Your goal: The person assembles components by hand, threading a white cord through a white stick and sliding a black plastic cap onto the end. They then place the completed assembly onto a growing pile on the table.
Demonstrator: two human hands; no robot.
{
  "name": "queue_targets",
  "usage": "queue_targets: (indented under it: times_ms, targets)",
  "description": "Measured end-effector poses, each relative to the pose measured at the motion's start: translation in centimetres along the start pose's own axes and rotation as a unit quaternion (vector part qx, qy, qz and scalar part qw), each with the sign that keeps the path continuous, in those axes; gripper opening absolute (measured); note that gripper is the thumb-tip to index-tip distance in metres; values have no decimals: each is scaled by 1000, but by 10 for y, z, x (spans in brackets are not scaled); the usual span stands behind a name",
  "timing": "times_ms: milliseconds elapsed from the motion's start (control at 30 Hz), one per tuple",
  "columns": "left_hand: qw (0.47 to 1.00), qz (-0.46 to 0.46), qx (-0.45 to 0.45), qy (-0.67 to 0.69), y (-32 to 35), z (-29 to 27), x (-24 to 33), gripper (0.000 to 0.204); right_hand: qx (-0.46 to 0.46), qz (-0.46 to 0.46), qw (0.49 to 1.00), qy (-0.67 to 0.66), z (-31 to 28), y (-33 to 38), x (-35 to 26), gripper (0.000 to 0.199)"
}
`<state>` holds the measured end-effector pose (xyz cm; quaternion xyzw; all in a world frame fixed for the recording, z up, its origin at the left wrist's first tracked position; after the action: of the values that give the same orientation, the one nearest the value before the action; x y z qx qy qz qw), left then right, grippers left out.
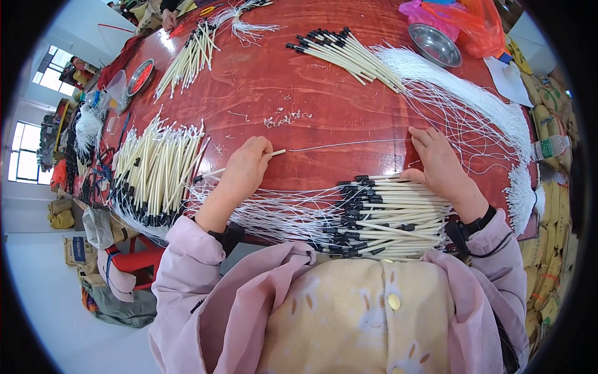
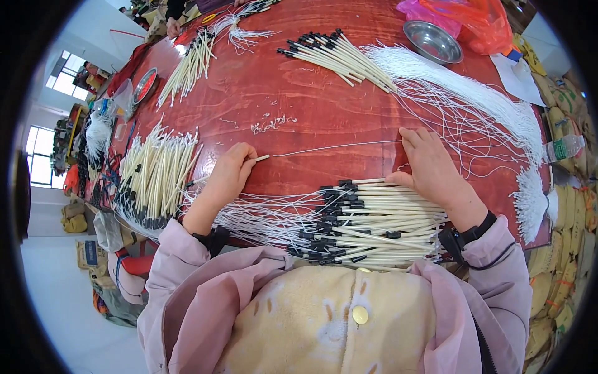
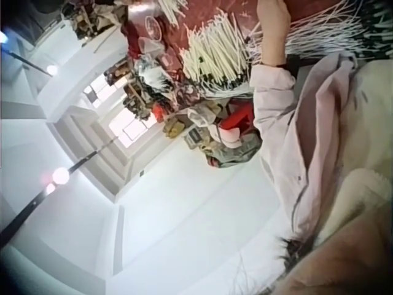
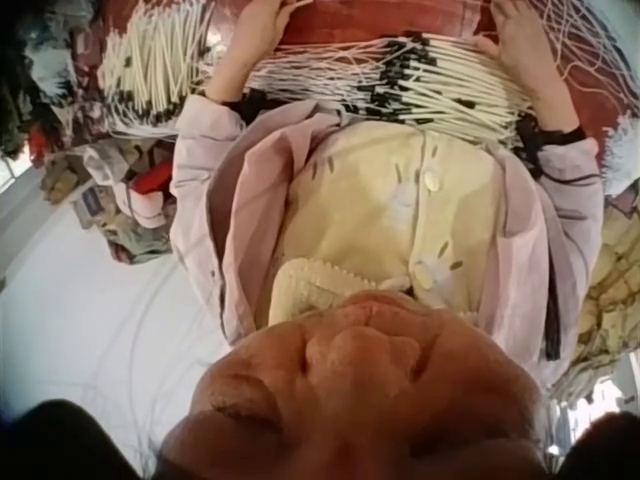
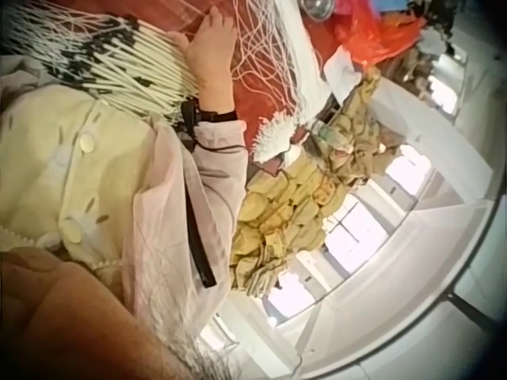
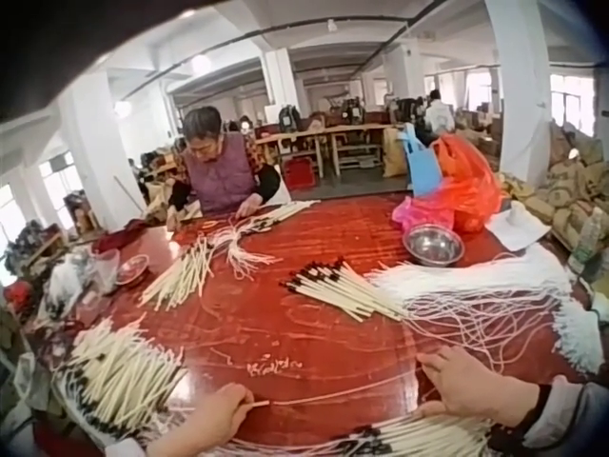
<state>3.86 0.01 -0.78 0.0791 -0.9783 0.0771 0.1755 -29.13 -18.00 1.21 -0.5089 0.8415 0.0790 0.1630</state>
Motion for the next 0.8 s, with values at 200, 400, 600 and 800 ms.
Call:
queue_targets:
  times_ms: [200,400,600,800]
  targets:
    - [1000,14,2,-3,-3,2,3,7,-10,18,1000,8,1,-2,-3,84]
    - [1000,19,-5,-19,-7,4,7,7,-18,32,999,4,0,-3,-4,85]
    - [994,61,-15,-93,-25,18,26,7,-33,31,998,34,2,-3,-3,90]
    - [969,181,-48,-163,-93,67,119,15,-75,-2,997,34,8,-10,-14,93]
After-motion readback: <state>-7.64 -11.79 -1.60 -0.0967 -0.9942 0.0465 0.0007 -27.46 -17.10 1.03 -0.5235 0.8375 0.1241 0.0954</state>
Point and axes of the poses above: each hand's wrist, its own y-axis away from the middle knuckle, its own z-axis out of the palm, x = y × z, the point moved 5 cm from there along -y, towards the middle knuckle, and after that the axes turned 14 degrees about -y, right-handed, at the moved point
